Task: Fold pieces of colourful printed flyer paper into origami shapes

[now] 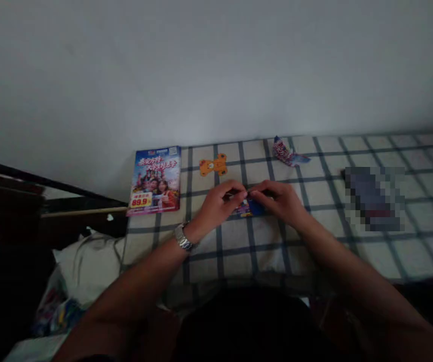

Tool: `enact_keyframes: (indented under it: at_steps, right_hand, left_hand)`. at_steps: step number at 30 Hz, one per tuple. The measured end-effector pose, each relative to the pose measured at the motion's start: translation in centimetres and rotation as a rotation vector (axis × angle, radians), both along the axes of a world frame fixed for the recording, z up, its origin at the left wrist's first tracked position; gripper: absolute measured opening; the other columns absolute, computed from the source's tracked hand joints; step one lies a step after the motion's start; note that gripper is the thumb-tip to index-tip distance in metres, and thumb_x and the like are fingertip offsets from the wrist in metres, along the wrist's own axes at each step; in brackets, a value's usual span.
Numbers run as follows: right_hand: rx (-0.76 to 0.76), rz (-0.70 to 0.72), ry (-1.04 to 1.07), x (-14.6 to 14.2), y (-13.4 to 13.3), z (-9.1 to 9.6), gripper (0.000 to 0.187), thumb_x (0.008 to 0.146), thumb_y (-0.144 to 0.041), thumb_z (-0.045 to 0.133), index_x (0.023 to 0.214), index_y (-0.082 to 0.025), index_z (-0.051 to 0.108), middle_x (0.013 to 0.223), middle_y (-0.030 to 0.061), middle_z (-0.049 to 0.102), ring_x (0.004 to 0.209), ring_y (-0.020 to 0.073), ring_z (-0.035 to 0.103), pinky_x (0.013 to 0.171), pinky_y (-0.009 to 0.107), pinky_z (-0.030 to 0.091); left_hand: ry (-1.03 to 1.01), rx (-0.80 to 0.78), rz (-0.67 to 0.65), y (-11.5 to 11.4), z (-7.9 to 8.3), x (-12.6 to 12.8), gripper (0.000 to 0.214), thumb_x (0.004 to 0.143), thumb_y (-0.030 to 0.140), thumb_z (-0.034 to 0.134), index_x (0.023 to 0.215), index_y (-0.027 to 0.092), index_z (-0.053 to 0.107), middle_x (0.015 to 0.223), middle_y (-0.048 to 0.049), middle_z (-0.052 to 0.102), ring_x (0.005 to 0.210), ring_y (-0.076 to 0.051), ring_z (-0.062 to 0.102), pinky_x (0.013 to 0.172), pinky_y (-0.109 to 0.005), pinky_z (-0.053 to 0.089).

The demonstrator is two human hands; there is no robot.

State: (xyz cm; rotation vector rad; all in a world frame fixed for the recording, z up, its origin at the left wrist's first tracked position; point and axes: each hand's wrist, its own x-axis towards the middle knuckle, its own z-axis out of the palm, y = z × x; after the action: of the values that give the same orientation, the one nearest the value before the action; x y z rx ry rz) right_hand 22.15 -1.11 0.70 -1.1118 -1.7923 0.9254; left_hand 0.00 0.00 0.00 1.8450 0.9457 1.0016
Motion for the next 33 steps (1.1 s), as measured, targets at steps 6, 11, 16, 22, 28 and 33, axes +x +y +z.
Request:
enact_keyframes:
  at_steps: [6, 11, 16, 22, 28, 33]
  right_hand:
    - [-0.099, 0.008, 0.038, 0.1, 0.3, 0.0, 0.03, 0.097, -0.05, 0.071, 0.092, -0.021, 0.078, 0.084, 0.0028, 0.078, 0.074, 0.0184, 0.069, 0.067, 0.029, 0.051]
    - [-0.137, -0.037, 0.078, 0.2, 0.6, -0.6, 0.028, 0.096, -0.048, 0.072, 0.091, -0.021, 0.077, 0.084, 0.0024, 0.077, 0.075, 0.0185, 0.068, 0.069, 0.03, 0.051]
    - [-0.136, -0.064, 0.087, 0.3, 0.8, -0.6, 0.029, 0.095, -0.049, 0.073, 0.09, -0.021, 0.077, 0.084, 0.0026, 0.077, 0.076, 0.0185, 0.068, 0.069, 0.03, 0.051]
    - [-0.164, -0.076, 0.052, 0.3, 1.0, -0.7, 0.035, 0.093, -0.054, 0.072, 0.09, -0.02, 0.077, 0.082, 0.0032, 0.077, 0.07, 0.0182, 0.067, 0.064, 0.03, 0.051]
    - [-0.131, -0.097, -0.037, 0.5, 1.1, -1.0, 0.032, 0.096, -0.049, 0.069, 0.108, -0.021, 0.08, 0.099, 0.0061, 0.082, 0.085, 0.0228, 0.074, 0.076, 0.035, 0.057]
    - [-0.073, -0.116, -0.119, 0.7, 1.4, -1.4, 0.024, 0.095, -0.043, 0.07, 0.103, -0.022, 0.08, 0.091, 0.0044, 0.081, 0.078, 0.0212, 0.073, 0.069, 0.032, 0.056]
  left_hand:
    - [0.002, -0.042, 0.017, 0.2, -0.2, -0.1, 0.027, 0.102, 0.046, 0.067, 0.096, 0.02, 0.073, 0.087, -0.0009, 0.074, 0.082, -0.013, 0.069, 0.075, -0.023, 0.053]
    - [-0.052, -0.113, 0.032, 0.6, -0.5, -0.3, 0.03, 0.1, 0.049, 0.069, 0.099, 0.02, 0.076, 0.09, -0.002, 0.077, 0.082, -0.015, 0.072, 0.073, -0.024, 0.054]
    - [-0.052, -0.118, 0.084, 1.0, -0.4, -0.6, 0.03, 0.097, 0.049, 0.073, 0.095, 0.019, 0.075, 0.088, -0.0027, 0.078, 0.079, -0.015, 0.072, 0.072, -0.025, 0.055]
    - [0.01, -0.121, 0.111, 1.2, -0.5, -0.7, 0.027, 0.097, 0.046, 0.072, 0.093, 0.02, 0.075, 0.086, -0.0025, 0.078, 0.077, -0.016, 0.071, 0.072, -0.026, 0.056]
    - [0.036, -0.082, 0.101, 1.6, -0.6, -0.9, 0.023, 0.099, 0.041, 0.071, 0.093, 0.019, 0.075, 0.086, -0.0017, 0.078, 0.077, -0.016, 0.073, 0.073, -0.026, 0.057]
    - [0.112, -0.003, 0.093, 1.7, -0.9, -1.0, 0.015, 0.1, 0.036, 0.071, 0.098, 0.021, 0.077, 0.09, -0.0008, 0.079, 0.081, -0.016, 0.074, 0.077, -0.028, 0.059]
